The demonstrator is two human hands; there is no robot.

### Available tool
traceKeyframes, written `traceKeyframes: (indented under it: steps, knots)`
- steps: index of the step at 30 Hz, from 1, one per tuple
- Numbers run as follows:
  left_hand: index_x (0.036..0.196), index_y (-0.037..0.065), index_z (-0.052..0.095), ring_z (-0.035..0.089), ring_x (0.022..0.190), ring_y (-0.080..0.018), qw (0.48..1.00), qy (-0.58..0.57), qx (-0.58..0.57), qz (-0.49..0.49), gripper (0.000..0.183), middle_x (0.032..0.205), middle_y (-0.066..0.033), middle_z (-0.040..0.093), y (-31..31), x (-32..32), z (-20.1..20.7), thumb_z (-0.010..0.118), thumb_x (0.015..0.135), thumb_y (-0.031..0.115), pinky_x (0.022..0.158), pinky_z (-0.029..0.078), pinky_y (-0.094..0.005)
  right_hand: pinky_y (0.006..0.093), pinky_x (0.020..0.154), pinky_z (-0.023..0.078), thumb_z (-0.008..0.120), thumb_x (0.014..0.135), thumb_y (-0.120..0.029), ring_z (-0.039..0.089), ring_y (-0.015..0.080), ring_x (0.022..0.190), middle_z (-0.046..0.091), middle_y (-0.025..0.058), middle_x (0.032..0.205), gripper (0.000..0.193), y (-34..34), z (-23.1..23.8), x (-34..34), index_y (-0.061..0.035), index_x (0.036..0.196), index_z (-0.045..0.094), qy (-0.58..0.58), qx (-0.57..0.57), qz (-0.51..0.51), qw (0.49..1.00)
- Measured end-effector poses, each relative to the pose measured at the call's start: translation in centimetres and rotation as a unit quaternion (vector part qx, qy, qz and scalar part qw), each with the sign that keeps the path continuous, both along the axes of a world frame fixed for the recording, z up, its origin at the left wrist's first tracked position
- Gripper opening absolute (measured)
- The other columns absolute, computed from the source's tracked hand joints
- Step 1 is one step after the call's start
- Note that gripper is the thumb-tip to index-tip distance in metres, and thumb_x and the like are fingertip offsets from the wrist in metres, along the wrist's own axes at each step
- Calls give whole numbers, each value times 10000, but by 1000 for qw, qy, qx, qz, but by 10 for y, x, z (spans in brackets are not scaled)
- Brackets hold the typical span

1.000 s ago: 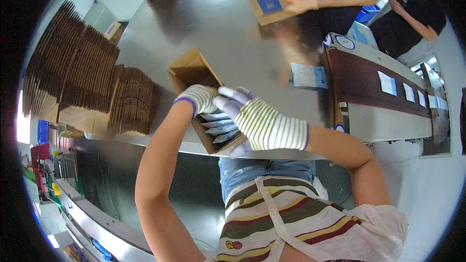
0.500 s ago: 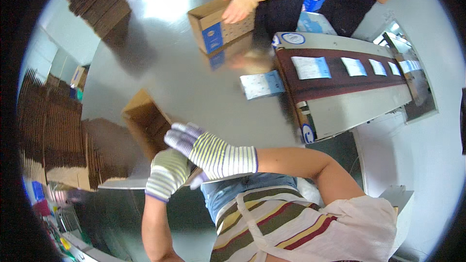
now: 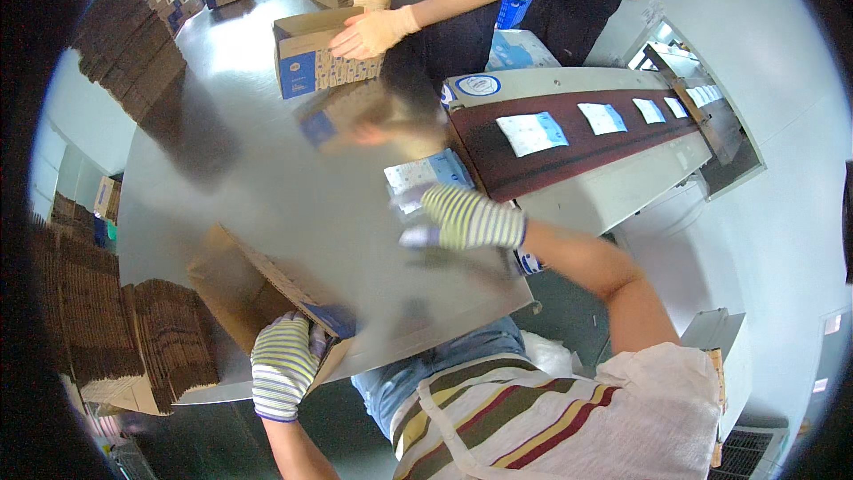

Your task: The person picks up product packets from a conveyor belt and packs them into small cardboard boxes on a stainless steel worktable in a factory setting.

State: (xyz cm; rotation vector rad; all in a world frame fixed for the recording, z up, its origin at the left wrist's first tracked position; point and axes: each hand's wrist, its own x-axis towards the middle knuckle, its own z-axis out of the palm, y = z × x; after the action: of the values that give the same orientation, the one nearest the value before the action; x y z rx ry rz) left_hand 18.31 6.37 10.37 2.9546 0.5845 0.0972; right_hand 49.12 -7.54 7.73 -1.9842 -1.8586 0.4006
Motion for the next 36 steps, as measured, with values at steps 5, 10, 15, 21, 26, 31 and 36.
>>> traceKeyframes:
  steps: [5,10,15,21,26,31,36]
  knots:
    - [777,34,566,563,729,-369,1000,-3,6,2,209,746,-175,574,-1,-5,2,591,825,236,669,453,-452,425,821,490,545,801,-131,626,345,884,658,192,943,251,-32,19,177,-52,1009,661,-261,-107,-148,948]
    - [796,28,583,570,739,-369,1000,4,-21,13,218,761,-177,587,-2,3,7,591,823,245,682,458,-448,409,976,408,591,759,-46,527,341,1152,578,175,1209,444,-101,25,276,-111,1198,571,-290,-261,-235,890]
    - [838,25,604,576,788,-365,999,-1,-31,24,236,808,-181,603,-3,-1,4,592,816,260,723,459,-440,397,884,458,679,698,-85,593,337,1030,630,187,1088,431,-60,34,249,-59,1122,604,-181,-369,-169,896]
    - [828,13,603,575,779,-359,999,3,-30,26,240,782,-179,596,-1,-3,4,593,809,251,712,458,-444,400,830,458,694,692,-124,606,337,945,637,185,999,373,32,23,169,-21,1039,604,-128,-180,64,973]
    - [865,5,612,581,805,-360,999,0,-42,25,252,819,-185,609,-2,-1,11,586,811,249,732,466,-442,396,770,496,681,698,-267,636,309,917,652,216,987,422,84,-30,142,47,972,620,-167,-327,36,930]
    - [907,0,609,585,832,-365,998,-3,-56,41,259,874,-186,619,0,-11,1,581,810,238,751,468,-444,414,849,479,708,665,-422,625,310,974,630,207,1086,641,69,-12,63,0,1131,585,-207,-416,71,882]
    - [897,7,613,589,835,-369,997,4,-65,30,273,874,-200,619,0,-10,4,590,793,259,747,468,-447,451,1079,292,745,641,-378,498,354,1182,548,233,1191,698,-3,-35,-25,11,1172,513,-305,-167,117,930]
